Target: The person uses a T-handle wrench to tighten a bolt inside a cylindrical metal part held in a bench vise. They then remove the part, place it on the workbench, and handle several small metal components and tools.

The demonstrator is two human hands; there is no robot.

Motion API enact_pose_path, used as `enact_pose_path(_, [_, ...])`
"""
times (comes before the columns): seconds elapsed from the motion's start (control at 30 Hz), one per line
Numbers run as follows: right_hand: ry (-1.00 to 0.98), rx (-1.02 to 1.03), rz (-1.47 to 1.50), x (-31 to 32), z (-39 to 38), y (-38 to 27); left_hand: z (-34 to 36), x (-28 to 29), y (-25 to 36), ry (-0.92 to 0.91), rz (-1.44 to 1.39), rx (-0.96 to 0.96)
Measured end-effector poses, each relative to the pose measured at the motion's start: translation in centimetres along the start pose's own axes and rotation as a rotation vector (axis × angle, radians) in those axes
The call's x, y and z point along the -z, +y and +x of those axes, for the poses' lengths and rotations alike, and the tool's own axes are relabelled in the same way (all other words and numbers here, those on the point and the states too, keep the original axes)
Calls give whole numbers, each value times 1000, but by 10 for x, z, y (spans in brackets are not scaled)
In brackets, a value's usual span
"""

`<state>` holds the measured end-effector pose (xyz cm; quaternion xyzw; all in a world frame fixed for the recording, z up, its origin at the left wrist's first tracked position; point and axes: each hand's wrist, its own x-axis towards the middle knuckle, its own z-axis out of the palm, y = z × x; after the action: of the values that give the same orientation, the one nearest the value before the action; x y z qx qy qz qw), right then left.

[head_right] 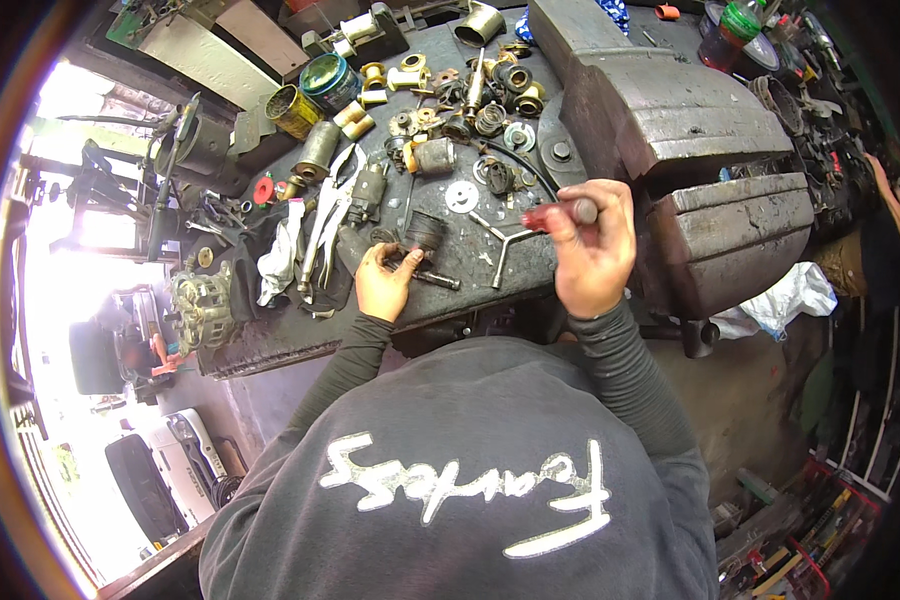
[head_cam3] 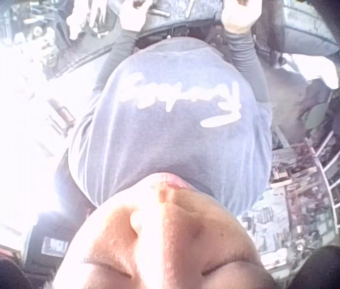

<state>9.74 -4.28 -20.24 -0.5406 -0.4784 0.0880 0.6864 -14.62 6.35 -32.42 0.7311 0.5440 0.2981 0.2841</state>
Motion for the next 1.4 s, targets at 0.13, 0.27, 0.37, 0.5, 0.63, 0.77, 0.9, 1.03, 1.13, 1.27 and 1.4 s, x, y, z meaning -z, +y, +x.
enact_pose_path(0.13, [-105,74,391,-22,-12,-5,2,2,-1,2,-3,-48])
enact_pose_path(0.27, [-99,-178,645,-31,-37,1,2,1,-7,13,27,-71])
enact_pose_path(0.37, [-128,-115,689,-43,-48,-3,3,3,-6,-12,9,-44])
enact_pose_path(0.5, [-191,-118,697,-53,-51,-1,4,2,-7,-2,20,-64])
enact_pose_path(0.63, [-256,-153,619,-53,-66,15,5,4,-4,-17,16,-55])
enact_pose_path(0.77, [-253,-163,582,-47,-73,19,4,2,-8,-5,15,-51])
enact_pose_path(0.9, [-199,-88,663,-52,-54,7,5,0,-11,4,2,-43])
enact_pose_path(1.03, [-245,-145,638,-54,-61,13,7,4,-4,-23,-12,-38])
enact_pose_path(1.13, [-243,-215,569,-50,-72,22,7,5,-5,-36,11,-71])
enact_pose_path(1.27, [-144,-199,612,-44,-62,21,7,3,1,-14,-40,13])
enact_pose_path(1.4, [-118,-233,689,-48,-57,16,8,0,-11,-7,-51,-5])
